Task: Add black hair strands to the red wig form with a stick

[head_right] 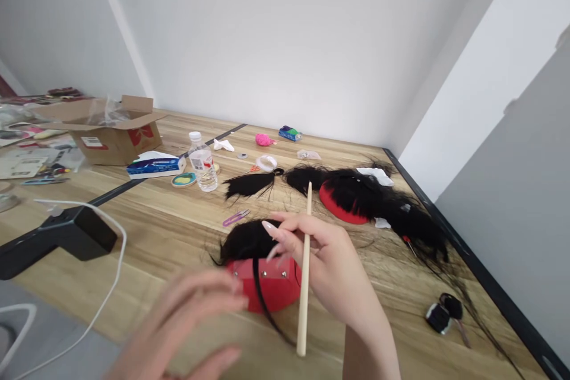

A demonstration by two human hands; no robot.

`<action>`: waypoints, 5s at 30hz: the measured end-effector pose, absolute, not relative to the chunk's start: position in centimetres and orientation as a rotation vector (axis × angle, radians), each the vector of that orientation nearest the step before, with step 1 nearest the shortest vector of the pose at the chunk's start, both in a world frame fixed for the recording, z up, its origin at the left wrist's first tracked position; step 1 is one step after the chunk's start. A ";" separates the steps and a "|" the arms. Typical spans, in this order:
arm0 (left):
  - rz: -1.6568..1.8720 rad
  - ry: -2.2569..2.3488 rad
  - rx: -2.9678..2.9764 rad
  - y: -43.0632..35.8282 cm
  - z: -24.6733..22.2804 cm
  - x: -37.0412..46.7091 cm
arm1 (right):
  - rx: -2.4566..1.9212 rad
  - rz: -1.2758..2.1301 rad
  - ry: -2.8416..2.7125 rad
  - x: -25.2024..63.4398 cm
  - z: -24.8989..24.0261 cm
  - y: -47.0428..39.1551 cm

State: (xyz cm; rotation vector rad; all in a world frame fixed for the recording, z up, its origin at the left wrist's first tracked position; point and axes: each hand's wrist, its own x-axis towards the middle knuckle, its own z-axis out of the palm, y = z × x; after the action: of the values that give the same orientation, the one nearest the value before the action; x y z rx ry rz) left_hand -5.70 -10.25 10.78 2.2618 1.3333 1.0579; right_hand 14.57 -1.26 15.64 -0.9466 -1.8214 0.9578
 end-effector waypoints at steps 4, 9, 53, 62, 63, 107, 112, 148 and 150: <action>1.144 1.533 2.526 -6.5 16.1 -2.8 | -0.929 0.837 -1.802 14.6 15.6 -1.4; 1.158 1.438 2.623 -3.2 18.0 -1.4 | -0.970 0.692 -1.694 15.0 16.0 -1.7; 1.391 0.540 1.488 2.6 16.3 -3.3 | -0.911 1.491 -1.594 13.6 14.1 1.1; 1.236 0.493 1.423 2.4 16.2 -2.7 | -0.977 1.267 -1.669 13.5 13.9 1.2; 1.266 0.527 1.413 2.5 16.3 -3.1 | -1.002 1.219 -1.711 13.9 13.9 1.4; 1.399 1.044 1.607 6.9 14.8 -6.2 | -1.558 0.400 -1.534 19.1 13.4 3.6; 1.204 0.949 1.743 6.3 15.0 -5.5 | -1.087 0.558 -1.600 16.8 14.0 1.9; 0.936 1.106 2.566 5.9 13.1 -2.1 | -1.050 0.714 -1.816 15.9 12.7 3.5; 0.913 1.139 2.603 5.8 13.0 -1.6 | -1.070 0.596 -1.852 15.4 12.3 3.8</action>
State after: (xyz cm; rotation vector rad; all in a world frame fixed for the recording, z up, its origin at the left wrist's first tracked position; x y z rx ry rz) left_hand -1.58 5.80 13.05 2.6028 1.1387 0.9129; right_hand 15.43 3.77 12.29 -1.0697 -1.8516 0.5961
